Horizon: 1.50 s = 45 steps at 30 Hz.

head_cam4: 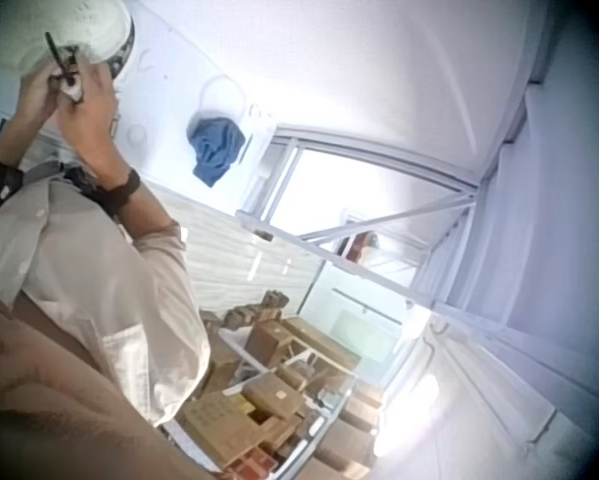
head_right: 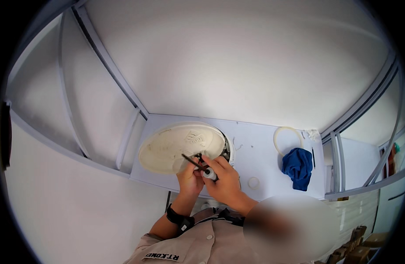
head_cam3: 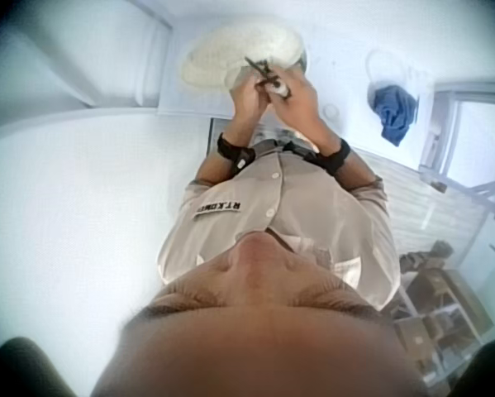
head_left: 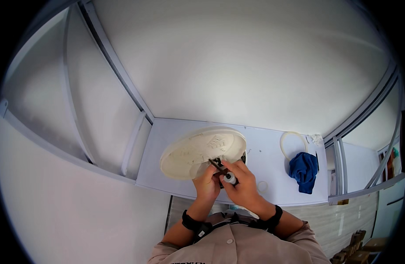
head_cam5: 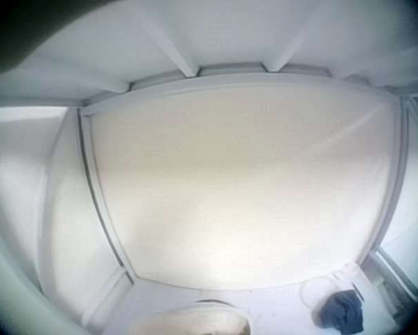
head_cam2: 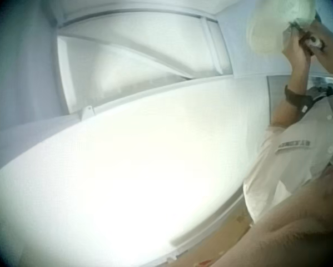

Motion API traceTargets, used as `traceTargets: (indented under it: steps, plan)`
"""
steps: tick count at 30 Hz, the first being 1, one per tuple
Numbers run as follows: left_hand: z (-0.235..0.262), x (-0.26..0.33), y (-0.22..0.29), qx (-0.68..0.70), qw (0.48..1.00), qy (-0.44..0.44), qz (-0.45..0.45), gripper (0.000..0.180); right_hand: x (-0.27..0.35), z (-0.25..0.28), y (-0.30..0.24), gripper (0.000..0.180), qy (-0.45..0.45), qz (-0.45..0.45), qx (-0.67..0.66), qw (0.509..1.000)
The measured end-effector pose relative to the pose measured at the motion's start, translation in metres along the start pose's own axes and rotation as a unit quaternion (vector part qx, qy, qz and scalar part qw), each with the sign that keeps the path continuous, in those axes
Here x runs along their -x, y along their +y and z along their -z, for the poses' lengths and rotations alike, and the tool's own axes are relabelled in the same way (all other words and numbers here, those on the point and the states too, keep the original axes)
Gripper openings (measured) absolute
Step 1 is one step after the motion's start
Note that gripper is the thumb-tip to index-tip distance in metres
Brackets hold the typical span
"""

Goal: The person uses a screwdriver to remove screws from a white plastic cover of a ceiling light fixture, then manipulates the internal wiring and components. They repeatedly attach and detach the cover while adjusting wires and screws.

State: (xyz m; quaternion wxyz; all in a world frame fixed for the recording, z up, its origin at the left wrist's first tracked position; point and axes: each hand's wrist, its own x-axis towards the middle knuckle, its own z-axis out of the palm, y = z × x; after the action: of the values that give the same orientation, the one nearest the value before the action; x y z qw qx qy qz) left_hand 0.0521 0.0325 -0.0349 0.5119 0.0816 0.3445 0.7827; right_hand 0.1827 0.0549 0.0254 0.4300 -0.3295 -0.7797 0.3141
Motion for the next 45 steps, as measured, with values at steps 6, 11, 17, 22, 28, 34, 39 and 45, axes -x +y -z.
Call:
traceTargets:
  steps: [6, 11, 17, 22, 28, 34, 39, 45]
  plan:
    - [-0.011, 0.006, 0.007, 0.030, 0.999, -0.003, -0.045, 0.052, -0.008, 0.067, 0.000, 0.058, -0.072, 0.021, 0.065, 0.995]
    - [-0.003, 0.004, 0.004, 0.010, 0.998, -0.019, -0.064, 0.057, 0.002, 0.125, -0.005, 0.056, -0.161, -0.057, 0.124, 0.978]
    - [-0.003, 0.004, 0.007, -0.013, 0.998, -0.026, -0.060, 0.060, 0.004, 0.135, -0.009, 0.038, -0.130, 0.010, 0.140, 0.982]
    - [0.003, 0.003, 0.002, -0.032, 0.995, -0.037, -0.085, 0.059, -0.001, 0.134, -0.012, 0.030, -0.081, 0.100, 0.304, 0.944]
    - [0.010, 0.002, -0.001, -0.033, 0.996, -0.028, -0.072, 0.060, -0.001, 0.135, -0.005, 0.030, -0.067, 0.111, 0.310, 0.942]
    - [0.008, 0.003, -0.002, -0.046, 0.996, -0.036, -0.073, 0.060, -0.002, 0.133, -0.002, 0.030, -0.067, 0.125, 0.304, 0.942]
    - [-0.006, 0.009, 0.002, -0.020, 0.997, -0.026, -0.068, 0.058, -0.002, 0.134, 0.001, 0.031, -0.068, 0.133, 0.308, 0.939]
    - [-0.006, 0.010, 0.004, -0.022, 0.997, -0.034, -0.063, 0.058, -0.003, 0.135, 0.001, 0.032, -0.068, 0.140, 0.313, 0.937]
